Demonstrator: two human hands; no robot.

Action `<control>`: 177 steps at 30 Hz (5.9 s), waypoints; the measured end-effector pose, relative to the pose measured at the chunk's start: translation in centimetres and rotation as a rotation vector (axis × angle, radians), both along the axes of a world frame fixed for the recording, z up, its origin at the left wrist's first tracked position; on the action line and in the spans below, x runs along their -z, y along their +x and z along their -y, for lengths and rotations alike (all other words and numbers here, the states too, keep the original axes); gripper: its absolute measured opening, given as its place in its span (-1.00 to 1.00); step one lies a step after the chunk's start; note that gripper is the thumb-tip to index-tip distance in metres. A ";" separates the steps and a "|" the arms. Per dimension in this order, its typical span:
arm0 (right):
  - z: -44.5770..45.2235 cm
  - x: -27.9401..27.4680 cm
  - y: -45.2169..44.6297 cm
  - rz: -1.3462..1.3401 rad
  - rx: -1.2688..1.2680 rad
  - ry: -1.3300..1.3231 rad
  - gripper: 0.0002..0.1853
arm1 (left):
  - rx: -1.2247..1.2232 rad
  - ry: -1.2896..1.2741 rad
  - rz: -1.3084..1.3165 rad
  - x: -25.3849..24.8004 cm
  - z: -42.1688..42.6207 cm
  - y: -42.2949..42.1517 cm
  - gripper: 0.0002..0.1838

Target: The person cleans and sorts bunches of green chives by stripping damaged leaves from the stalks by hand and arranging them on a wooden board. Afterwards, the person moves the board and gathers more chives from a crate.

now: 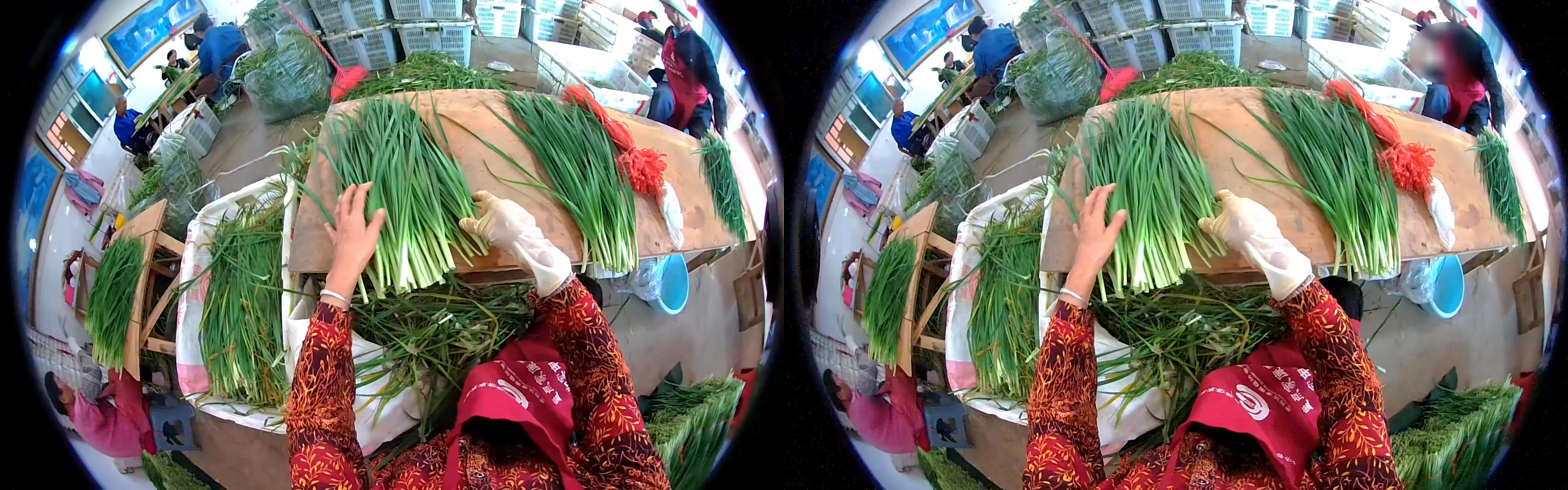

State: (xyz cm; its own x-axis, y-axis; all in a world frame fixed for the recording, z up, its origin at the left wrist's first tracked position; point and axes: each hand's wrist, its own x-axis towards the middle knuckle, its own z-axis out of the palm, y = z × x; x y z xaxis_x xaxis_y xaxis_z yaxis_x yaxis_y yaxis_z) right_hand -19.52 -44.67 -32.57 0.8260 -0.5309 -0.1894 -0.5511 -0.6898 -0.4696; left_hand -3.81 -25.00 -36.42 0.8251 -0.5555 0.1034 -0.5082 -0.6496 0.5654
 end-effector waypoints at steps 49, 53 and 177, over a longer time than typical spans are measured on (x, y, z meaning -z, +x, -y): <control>-0.1 -4.0 -11.8 0.833 -0.251 0.166 -0.76 | 0.638 0.072 0.284 -0.5 3.0 -3.1 -0.45; 3.3 -6.3 -18.2 1.424 0.124 0.602 -0.86 | 0.642 0.075 0.325 -0.5 3.1 -3.2 -0.44; 2.5 1.5 -6.8 0.243 0.144 0.511 -0.70 | 0.824 0.003 0.489 -0.4 10.8 -3.8 -0.47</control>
State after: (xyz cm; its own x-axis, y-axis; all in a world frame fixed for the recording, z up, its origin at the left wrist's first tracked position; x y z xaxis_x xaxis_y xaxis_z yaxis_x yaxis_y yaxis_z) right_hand -26.34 -47.15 -34.02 0.8039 -0.5326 -0.2648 -0.4573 -0.2687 -0.8478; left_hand -7.58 -35.83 -35.98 0.0411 -0.9428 0.3309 -0.9855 0.0162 0.1687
